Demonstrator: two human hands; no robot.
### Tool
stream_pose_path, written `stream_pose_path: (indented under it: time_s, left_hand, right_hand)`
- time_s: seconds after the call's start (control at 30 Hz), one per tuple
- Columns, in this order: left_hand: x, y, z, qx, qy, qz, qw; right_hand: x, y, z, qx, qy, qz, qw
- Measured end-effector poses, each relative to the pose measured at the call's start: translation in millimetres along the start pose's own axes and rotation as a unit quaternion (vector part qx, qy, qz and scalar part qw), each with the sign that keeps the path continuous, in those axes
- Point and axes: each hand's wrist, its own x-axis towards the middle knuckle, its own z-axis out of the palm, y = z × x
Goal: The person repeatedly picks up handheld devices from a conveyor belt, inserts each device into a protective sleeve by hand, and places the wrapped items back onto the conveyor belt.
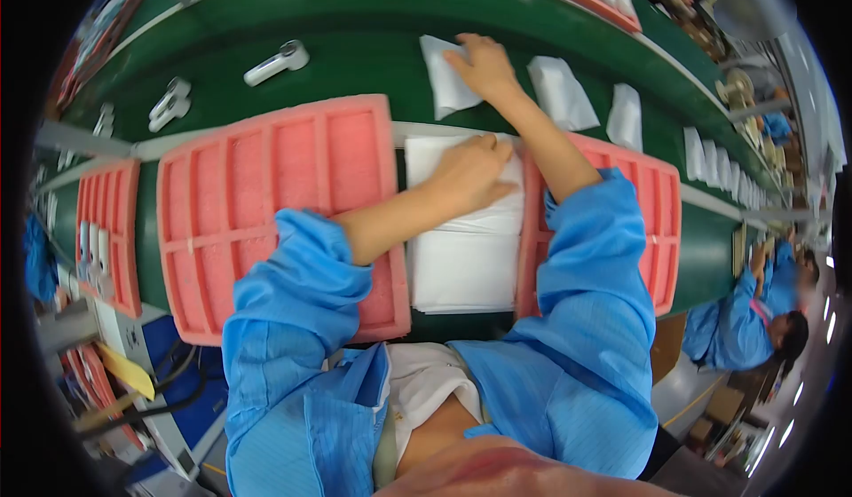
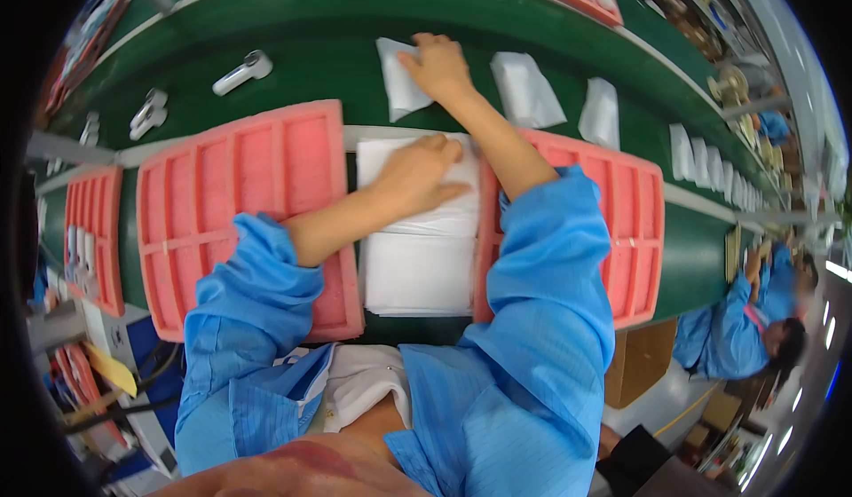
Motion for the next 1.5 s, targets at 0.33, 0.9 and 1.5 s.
stream_pose_path:
  time_s: [0.33,0.9,1.5]
  left_hand:
    - [-13.1,-19.8,40.3,-0.178,0.102,-0.065,0.977]
    - [-2.2,-4.5,6.0,-0.001,-0.028,-0.042,0.999]
    - [32.3,-8.9,-71.6,-0.181,-0.022,-0.167,0.969]
  right_hand:
    - [59.9,-201.0,41.2,0.132,0.006,-0.234,0.963]
    - [-7.3,-86.6,-85.3,0.648,-0.315,0.125,0.682]
    - [-69.1,-35.5,-178.3,0.463,-0.163,0.14,0.86]
